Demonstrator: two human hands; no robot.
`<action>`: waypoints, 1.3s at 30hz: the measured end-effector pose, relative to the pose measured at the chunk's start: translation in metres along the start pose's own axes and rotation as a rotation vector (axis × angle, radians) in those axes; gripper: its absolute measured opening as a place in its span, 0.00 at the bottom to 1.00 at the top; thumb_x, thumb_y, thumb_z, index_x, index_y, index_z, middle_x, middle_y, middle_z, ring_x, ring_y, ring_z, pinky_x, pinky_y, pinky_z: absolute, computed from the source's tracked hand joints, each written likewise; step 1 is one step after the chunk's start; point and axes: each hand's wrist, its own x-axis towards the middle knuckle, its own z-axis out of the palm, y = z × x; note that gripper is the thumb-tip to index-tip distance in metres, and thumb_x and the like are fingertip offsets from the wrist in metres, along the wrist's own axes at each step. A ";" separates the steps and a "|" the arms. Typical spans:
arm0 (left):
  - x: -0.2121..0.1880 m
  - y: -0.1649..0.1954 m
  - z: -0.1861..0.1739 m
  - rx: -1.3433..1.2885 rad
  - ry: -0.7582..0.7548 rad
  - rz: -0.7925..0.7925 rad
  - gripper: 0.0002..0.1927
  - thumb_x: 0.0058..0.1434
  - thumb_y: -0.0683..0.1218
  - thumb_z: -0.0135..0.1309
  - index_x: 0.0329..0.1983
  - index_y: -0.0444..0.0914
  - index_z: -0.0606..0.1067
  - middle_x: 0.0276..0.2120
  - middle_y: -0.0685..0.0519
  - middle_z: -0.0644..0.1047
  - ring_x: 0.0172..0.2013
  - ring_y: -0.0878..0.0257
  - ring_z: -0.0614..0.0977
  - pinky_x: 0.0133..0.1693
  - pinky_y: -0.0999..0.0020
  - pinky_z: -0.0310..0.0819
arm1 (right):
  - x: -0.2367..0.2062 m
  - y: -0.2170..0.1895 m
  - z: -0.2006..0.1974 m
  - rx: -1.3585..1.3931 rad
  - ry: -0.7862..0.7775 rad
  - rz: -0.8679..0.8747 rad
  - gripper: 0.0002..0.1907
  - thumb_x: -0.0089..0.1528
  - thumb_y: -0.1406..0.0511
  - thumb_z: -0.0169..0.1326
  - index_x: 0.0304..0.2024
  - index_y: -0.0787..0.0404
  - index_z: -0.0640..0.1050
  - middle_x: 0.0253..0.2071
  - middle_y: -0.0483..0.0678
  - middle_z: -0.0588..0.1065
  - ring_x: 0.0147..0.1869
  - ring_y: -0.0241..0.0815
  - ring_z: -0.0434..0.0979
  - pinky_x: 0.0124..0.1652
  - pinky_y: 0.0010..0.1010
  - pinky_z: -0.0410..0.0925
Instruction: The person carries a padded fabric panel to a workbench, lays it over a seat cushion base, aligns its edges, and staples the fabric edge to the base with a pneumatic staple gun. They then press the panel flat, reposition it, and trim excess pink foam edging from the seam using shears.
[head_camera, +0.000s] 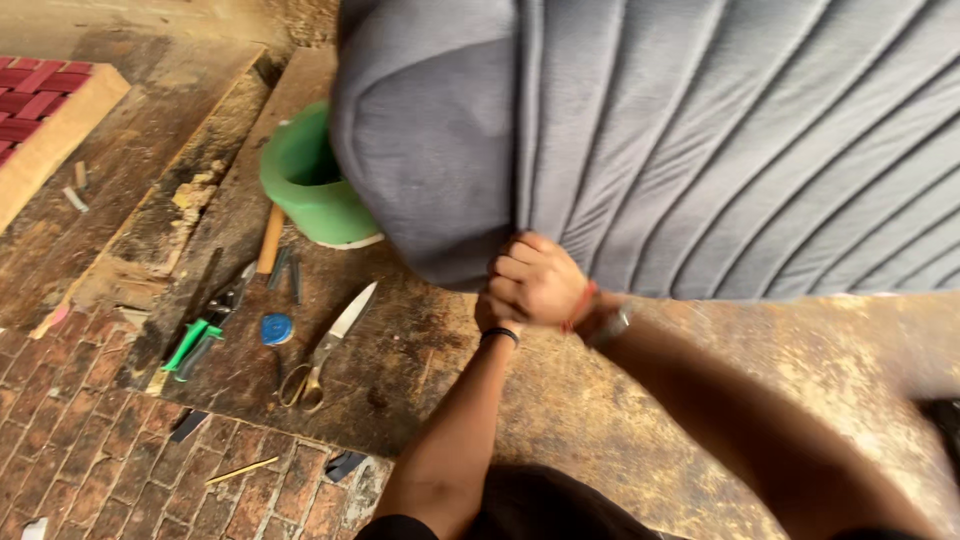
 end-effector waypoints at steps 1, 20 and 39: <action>-0.001 0.002 0.002 0.057 0.017 -0.006 0.20 0.61 0.60 0.56 0.37 0.38 0.79 0.38 0.41 0.81 0.39 0.44 0.81 0.40 0.50 0.75 | -0.026 -0.015 -0.008 0.083 0.113 0.112 0.07 0.57 0.63 0.63 0.35 0.55 0.79 0.33 0.45 0.72 0.40 0.44 0.72 0.49 0.37 0.66; -0.004 0.017 0.015 0.001 0.211 -0.131 0.15 0.60 0.57 0.65 0.27 0.43 0.84 0.19 0.52 0.80 0.21 0.61 0.79 0.28 0.63 0.71 | -0.606 -0.018 -0.285 -0.220 -0.461 2.060 0.40 0.52 0.57 0.69 0.58 0.69 0.66 0.44 0.65 0.79 0.48 0.62 0.81 0.46 0.50 0.74; 0.021 -0.013 0.033 0.240 0.459 0.107 0.27 0.64 0.69 0.50 0.27 0.44 0.79 0.23 0.43 0.79 0.27 0.43 0.80 0.29 0.46 0.73 | -0.132 0.010 0.020 -0.040 -0.962 0.649 0.40 0.61 0.52 0.49 0.74 0.43 0.52 0.35 0.54 0.81 0.33 0.53 0.83 0.35 0.46 0.75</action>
